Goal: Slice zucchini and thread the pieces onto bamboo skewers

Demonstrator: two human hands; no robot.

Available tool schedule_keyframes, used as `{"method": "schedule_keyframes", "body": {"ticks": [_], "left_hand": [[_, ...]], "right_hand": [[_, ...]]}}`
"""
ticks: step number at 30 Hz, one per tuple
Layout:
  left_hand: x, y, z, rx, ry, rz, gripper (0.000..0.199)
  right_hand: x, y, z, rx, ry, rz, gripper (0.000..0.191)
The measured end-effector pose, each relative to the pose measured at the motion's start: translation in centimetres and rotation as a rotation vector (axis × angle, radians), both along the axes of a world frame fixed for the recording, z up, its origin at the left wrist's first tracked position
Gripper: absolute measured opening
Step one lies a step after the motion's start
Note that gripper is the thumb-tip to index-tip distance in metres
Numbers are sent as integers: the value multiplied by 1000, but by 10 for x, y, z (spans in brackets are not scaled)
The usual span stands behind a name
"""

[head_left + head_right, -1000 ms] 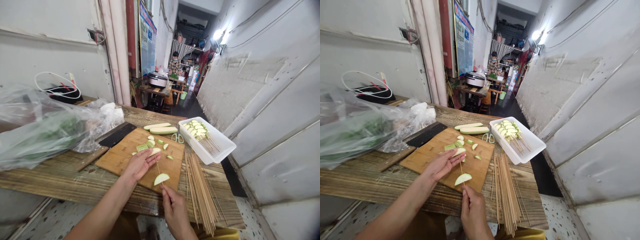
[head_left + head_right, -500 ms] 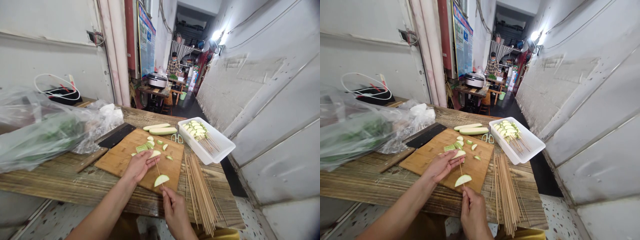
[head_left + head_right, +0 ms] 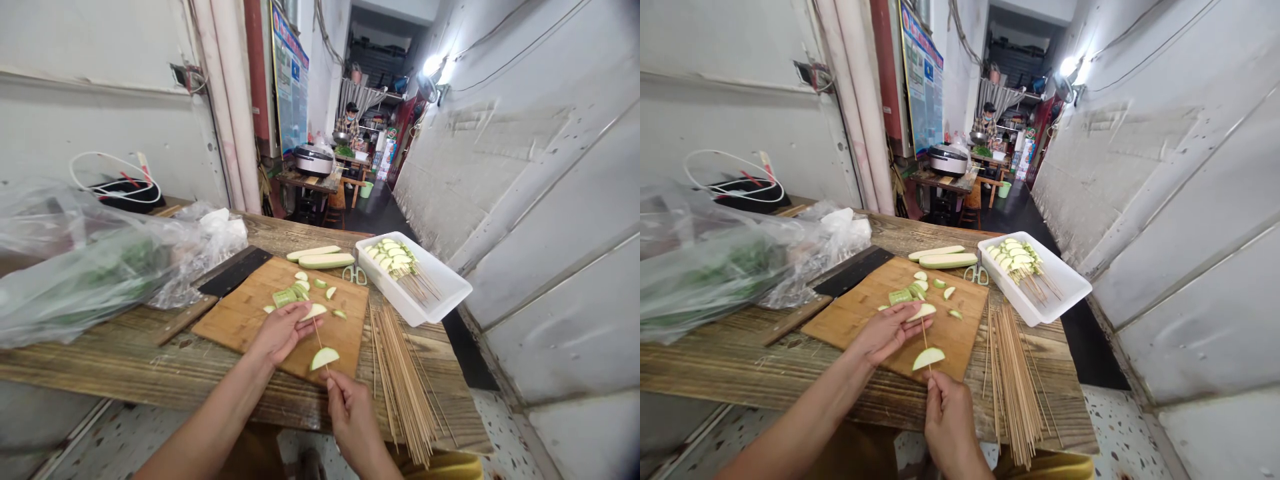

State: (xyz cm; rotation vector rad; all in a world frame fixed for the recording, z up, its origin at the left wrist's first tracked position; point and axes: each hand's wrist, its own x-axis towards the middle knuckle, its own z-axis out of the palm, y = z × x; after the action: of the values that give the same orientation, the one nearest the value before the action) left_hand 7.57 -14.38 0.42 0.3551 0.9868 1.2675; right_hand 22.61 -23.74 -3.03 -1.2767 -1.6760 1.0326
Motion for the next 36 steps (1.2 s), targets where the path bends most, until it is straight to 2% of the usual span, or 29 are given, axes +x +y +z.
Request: {"method": "schedule_keyframes", "body": {"ticks": [4,8,11,16,20,23,27,31,36], "left_hand": [[0,0,1,-32,-59,-12,8],[3,-3,3,-87,-203,-71,8],[7,-7,6,-48,-304,-104,16],[13,-12,10,114,-504,-134,29],[16,-16,13,149,-613,-174,32],[18,-20,15,153,-635,-177,32],[23,-25,21,125,-586,-177,35],[28,-26,27,102,-491,-25,37],[29,-25,31,87,-438,56,39]], "right_hand": [[-2,1,0,12,36,-25,41],[-5,2,0,21,93,-63,42],[-6,0,0,0,151,-60,42],[-9,-10,-3,-135,367,-17,43],[-10,-20,-8,-283,583,0,42],[-9,-24,-10,-329,643,20,42],[-9,-24,-11,-255,548,-7,42],[-10,-24,-8,-125,365,-36,42],[-9,-27,-5,32,169,-63,45]]}}
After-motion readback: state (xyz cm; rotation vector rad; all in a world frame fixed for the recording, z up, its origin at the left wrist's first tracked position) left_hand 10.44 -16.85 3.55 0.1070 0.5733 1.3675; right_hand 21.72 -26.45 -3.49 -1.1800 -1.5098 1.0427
